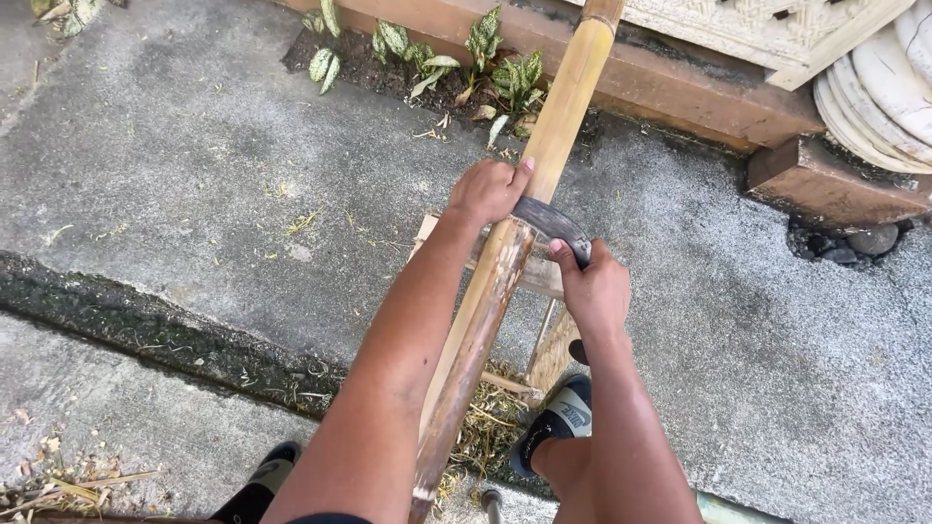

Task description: Shave the outer surface of a bamboo stalk using a curved blade.

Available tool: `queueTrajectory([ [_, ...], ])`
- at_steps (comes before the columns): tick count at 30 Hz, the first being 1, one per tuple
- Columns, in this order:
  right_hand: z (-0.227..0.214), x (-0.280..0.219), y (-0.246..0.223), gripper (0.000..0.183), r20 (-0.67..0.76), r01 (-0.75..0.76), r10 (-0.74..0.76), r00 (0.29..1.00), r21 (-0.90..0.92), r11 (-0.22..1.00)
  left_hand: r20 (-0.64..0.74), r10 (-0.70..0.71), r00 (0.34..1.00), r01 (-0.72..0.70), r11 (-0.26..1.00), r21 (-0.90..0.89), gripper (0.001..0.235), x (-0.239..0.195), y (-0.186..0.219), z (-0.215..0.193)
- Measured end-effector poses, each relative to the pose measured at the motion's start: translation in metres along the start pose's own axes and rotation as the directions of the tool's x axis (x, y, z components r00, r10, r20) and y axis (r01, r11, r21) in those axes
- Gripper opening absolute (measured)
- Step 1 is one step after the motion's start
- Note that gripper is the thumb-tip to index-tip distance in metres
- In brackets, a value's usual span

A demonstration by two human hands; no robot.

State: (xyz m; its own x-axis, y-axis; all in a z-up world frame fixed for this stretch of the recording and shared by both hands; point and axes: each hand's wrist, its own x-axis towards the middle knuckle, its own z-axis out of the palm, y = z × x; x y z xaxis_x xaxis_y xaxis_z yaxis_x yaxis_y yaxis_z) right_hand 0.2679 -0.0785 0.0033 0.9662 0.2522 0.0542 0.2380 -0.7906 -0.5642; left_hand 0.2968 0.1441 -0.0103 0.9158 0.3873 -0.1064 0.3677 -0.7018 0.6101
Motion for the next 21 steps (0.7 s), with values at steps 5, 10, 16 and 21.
queueTrajectory([
  [5,-0.005,0.001,-0.002,0.064,0.052,-0.044,0.043,0.998,0.017,0.999,0.009,-0.029,1.0,0.029,1.0,-0.008,0.076,-0.002,0.001,0.001],
  [10,-0.004,0.002,0.003,0.061,0.015,0.012,-0.013,1.0,0.044,0.999,-0.018,-0.012,1.0,0.012,1.0,-0.004,0.074,0.004,-0.008,0.012],
  [16,-0.011,0.001,-0.006,0.059,0.114,-0.086,0.082,0.99,0.032,0.996,0.05,-0.041,0.998,0.042,0.999,-0.017,0.073,0.0,-0.005,0.01],
  [21,-0.011,0.001,-0.005,0.061,0.121,-0.092,0.087,0.989,0.037,0.995,0.013,-0.003,1.0,0.002,0.999,0.052,0.073,-0.004,-0.005,0.01],
])
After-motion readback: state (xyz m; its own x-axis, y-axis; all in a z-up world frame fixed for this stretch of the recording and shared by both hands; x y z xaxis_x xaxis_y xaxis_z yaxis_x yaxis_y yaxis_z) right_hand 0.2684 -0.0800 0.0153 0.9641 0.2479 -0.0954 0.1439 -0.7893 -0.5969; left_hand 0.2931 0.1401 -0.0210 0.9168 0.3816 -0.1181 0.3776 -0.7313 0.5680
